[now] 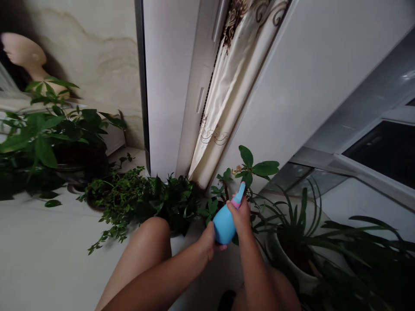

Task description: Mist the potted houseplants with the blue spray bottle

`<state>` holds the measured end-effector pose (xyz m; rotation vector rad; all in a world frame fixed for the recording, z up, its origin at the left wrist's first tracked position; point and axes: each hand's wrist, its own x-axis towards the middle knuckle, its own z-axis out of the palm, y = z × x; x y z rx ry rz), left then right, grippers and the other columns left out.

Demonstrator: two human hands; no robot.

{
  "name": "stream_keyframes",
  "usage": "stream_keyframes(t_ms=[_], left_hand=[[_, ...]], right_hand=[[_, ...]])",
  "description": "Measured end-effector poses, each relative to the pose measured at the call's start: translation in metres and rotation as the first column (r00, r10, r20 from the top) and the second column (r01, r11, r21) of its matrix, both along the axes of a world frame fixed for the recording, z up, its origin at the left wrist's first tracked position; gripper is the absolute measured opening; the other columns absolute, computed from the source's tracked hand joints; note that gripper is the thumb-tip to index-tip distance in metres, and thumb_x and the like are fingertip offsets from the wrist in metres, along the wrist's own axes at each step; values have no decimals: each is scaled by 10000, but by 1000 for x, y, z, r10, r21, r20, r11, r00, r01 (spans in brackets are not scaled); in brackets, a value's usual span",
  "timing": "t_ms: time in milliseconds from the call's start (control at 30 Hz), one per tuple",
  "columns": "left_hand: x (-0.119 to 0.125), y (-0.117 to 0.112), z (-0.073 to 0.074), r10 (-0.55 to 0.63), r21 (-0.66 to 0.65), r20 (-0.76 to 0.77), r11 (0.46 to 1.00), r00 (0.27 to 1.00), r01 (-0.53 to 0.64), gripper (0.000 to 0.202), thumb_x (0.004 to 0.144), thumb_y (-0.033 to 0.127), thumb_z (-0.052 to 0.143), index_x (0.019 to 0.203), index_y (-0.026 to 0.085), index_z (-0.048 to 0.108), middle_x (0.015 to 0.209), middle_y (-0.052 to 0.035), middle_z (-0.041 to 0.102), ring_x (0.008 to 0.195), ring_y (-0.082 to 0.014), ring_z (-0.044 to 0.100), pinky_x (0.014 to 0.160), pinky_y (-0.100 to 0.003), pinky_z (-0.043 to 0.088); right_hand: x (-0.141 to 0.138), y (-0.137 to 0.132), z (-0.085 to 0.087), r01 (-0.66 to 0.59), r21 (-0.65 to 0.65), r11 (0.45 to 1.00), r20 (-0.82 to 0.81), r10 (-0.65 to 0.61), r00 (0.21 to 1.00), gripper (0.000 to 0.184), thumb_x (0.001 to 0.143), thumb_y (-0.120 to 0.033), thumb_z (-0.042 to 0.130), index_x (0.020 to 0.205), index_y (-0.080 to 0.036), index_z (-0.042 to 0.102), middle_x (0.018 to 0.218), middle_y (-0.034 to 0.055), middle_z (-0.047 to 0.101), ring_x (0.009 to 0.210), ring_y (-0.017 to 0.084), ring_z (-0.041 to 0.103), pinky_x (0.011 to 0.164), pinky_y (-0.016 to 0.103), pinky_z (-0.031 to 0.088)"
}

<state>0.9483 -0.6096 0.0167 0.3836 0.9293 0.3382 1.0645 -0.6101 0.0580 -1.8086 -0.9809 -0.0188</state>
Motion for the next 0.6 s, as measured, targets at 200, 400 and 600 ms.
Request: stream_keyframes(t_ms=[200,400,600], left_hand=[[-5,0,20,-15,10,-38,1000,999,15,472,911,470,233,1091,109,477,936,-127,592,686,-170,563,539,-260,450],[-6,-1,22,-36,-9,-57,999,998,36,461,908,471,241,1057,114,491,928,-124,594,695,-175,564,515,-255,443],[-2,-5,7,-58,-70,-70,996,996,53,492,904,490,205,1028,108,489,824,-99,568,651,-174,531,524,-269,437]], right_hand=[[5,2,2,-5,19,1000,-24,6,1000,395,642,-428,599,958,-191,593,862,66,662,780,247,613,728,370,463],[3,-3,5,41,2,999,-7,-41,999,416,614,-429,606,953,-187,597,885,81,667,835,263,615,767,376,452],[-3,-9,-2,72,-80,994,-27,-74,997,418,612,-446,602,941,-190,605,849,73,663,808,267,615,745,368,449]])
